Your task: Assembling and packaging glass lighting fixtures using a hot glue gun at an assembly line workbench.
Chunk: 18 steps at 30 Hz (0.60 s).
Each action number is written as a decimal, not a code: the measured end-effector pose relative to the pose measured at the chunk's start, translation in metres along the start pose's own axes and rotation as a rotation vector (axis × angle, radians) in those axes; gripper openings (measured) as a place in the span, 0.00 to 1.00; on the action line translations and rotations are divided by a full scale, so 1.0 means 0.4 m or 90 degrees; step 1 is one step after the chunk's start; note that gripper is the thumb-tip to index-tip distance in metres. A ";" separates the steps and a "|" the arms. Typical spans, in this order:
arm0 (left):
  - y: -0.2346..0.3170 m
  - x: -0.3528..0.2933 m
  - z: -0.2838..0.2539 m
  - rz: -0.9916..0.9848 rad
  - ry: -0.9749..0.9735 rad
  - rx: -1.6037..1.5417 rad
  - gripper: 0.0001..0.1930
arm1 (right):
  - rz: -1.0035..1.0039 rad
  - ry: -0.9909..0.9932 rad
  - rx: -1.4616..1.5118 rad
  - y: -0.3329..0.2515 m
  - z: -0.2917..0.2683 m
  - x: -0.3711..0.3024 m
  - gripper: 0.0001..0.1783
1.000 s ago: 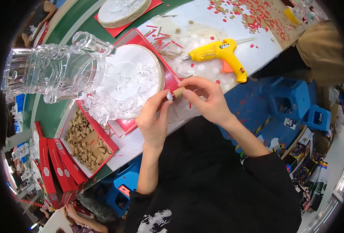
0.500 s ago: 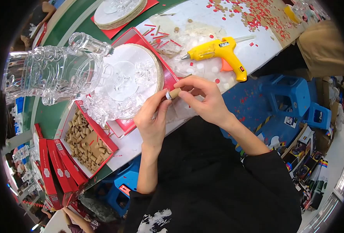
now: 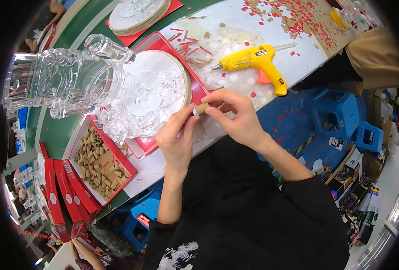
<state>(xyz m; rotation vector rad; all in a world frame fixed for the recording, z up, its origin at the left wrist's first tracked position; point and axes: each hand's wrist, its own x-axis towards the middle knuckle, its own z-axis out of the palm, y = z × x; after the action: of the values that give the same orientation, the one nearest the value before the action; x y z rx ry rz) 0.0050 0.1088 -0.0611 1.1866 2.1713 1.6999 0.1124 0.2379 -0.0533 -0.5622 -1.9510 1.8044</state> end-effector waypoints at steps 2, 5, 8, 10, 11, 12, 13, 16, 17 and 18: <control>-0.001 -0.002 -0.003 -0.021 -0.019 -0.003 0.13 | -0.006 0.001 -0.012 -0.001 0.001 -0.001 0.12; -0.008 -0.004 0.000 0.004 -0.001 0.013 0.13 | -0.012 -0.003 -0.035 -0.003 0.000 -0.001 0.12; -0.009 -0.003 -0.001 0.010 -0.006 0.029 0.13 | -0.011 -0.010 -0.049 0.000 -0.004 -0.002 0.12; -0.010 0.000 -0.001 0.013 -0.016 0.030 0.13 | -0.010 -0.013 -0.053 0.000 -0.016 -0.004 0.13; -0.009 0.000 0.002 0.015 -0.025 0.031 0.12 | 0.005 -0.027 -0.065 -0.002 -0.028 -0.005 0.14; -0.012 -0.001 0.002 0.019 -0.035 0.028 0.12 | 0.021 -0.034 -0.076 -0.004 -0.036 -0.008 0.15; -0.013 -0.005 0.000 -0.018 -0.029 0.016 0.12 | -0.017 -0.009 -0.114 -0.015 -0.056 -0.001 0.17; -0.008 -0.009 -0.006 -0.052 -0.023 0.013 0.12 | -0.193 0.231 -0.557 -0.007 -0.183 0.033 0.21; -0.010 -0.009 -0.001 -0.052 -0.019 0.021 0.12 | -0.192 0.235 -0.560 -0.003 -0.218 0.034 0.21; -0.015 -0.010 0.006 -0.050 -0.021 0.020 0.12 | -0.131 0.245 -0.667 -0.004 -0.243 0.032 0.22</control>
<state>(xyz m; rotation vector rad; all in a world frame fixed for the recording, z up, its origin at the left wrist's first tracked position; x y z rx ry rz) 0.0061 0.1075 -0.0685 1.1135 2.2032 1.6094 0.1561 0.3255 -0.0449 -0.8762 -2.4151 0.3825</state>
